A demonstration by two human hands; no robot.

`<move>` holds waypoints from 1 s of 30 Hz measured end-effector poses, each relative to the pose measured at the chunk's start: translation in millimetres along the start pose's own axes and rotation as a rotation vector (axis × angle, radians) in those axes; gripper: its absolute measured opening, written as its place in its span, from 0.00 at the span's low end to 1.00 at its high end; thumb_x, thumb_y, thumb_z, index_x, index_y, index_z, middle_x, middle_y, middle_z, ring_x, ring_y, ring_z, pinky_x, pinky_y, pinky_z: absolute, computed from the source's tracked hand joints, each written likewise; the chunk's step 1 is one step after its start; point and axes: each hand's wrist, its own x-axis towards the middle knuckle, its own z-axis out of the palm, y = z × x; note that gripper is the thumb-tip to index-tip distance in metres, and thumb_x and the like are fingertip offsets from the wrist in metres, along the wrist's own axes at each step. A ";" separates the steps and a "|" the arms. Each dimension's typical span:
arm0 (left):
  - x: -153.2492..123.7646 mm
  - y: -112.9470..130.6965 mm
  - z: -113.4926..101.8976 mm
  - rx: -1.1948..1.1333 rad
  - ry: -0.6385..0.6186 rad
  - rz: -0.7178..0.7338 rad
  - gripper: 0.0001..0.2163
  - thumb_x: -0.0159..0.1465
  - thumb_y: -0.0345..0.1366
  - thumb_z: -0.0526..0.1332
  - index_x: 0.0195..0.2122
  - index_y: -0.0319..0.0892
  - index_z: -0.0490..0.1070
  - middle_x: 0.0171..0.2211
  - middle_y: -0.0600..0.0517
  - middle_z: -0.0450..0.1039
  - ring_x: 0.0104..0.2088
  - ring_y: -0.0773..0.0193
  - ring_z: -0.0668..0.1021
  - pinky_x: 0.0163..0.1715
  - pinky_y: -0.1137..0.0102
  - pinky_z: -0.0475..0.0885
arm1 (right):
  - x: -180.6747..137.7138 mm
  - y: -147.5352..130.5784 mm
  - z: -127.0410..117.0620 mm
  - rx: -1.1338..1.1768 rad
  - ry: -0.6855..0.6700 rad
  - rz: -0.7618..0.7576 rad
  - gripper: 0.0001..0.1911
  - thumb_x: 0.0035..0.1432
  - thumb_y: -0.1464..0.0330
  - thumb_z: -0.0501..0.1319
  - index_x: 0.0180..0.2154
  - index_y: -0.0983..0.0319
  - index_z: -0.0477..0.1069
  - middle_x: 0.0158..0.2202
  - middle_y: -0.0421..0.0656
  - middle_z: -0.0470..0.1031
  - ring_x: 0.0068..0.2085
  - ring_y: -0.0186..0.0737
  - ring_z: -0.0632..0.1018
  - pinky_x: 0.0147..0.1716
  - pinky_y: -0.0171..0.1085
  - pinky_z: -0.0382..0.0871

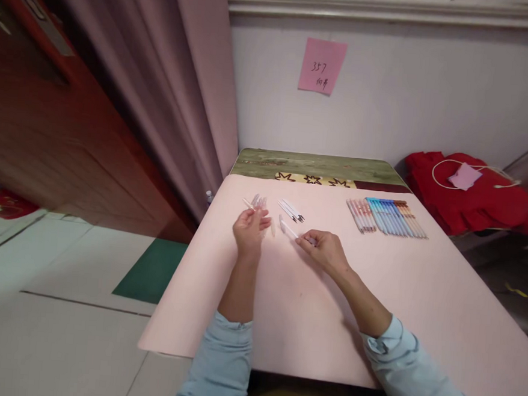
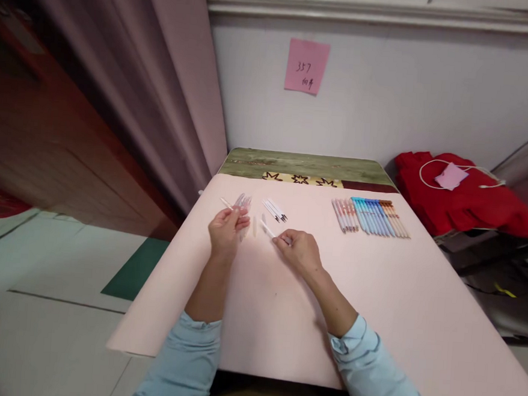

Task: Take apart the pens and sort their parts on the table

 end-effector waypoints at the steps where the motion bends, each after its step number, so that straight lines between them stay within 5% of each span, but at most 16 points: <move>1: 3.2 4.3 -10.8 0.127 0.030 0.082 0.14 0.56 0.41 0.66 0.40 0.40 0.69 0.30 0.49 0.79 0.24 0.66 0.78 0.29 0.69 0.75 | 7.0 0.8 -0.1 -0.061 0.025 0.028 0.15 0.56 0.55 0.61 0.28 0.58 0.77 0.23 0.39 0.75 0.27 0.37 0.73 0.27 0.33 0.58; 5: -0.6 14.6 -40.5 0.789 0.035 0.238 0.10 0.59 0.41 0.63 0.38 0.43 0.69 0.26 0.52 0.78 0.28 0.60 0.79 0.34 0.66 0.73 | 47.6 -5.9 6.9 -0.311 0.101 0.132 0.14 0.58 0.57 0.59 0.35 0.56 0.80 0.33 0.44 0.81 0.35 0.43 0.77 0.30 0.35 0.61; 11: -21.6 19.0 -34.7 1.380 -0.121 0.168 0.10 0.63 0.42 0.57 0.42 0.44 0.70 0.32 0.45 0.79 0.38 0.50 0.80 0.37 0.63 0.70 | 77.2 -14.3 20.2 -0.353 0.115 0.146 0.16 0.57 0.57 0.60 0.41 0.58 0.78 0.39 0.47 0.81 0.40 0.46 0.78 0.36 0.37 0.65; 19: -22.9 21.3 -32.4 1.555 -0.192 0.142 0.13 0.66 0.40 0.54 0.47 0.39 0.68 0.36 0.37 0.78 0.40 0.47 0.81 0.38 0.62 0.69 | 69.5 -30.0 44.2 -0.031 0.009 0.105 0.12 0.58 0.66 0.57 0.41 0.61 0.75 0.35 0.43 0.79 0.37 0.41 0.77 0.38 0.35 0.66; 24: -22.7 23.5 -35.6 1.575 -0.177 0.145 0.15 0.66 0.45 0.55 0.47 0.40 0.69 0.36 0.37 0.78 0.40 0.47 0.80 0.38 0.61 0.69 | 70.8 -45.1 50.9 0.019 0.036 0.063 0.15 0.59 0.67 0.56 0.46 0.61 0.74 0.41 0.45 0.80 0.44 0.43 0.78 0.45 0.37 0.67; 30: -22.3 25.8 -39.3 1.545 -0.166 0.203 0.13 0.66 0.42 0.55 0.47 0.44 0.71 0.41 0.42 0.78 0.42 0.48 0.80 0.38 0.62 0.69 | 44.0 6.0 18.7 0.085 0.180 0.120 0.17 0.60 0.62 0.55 0.46 0.61 0.75 0.39 0.45 0.80 0.41 0.42 0.79 0.41 0.38 0.69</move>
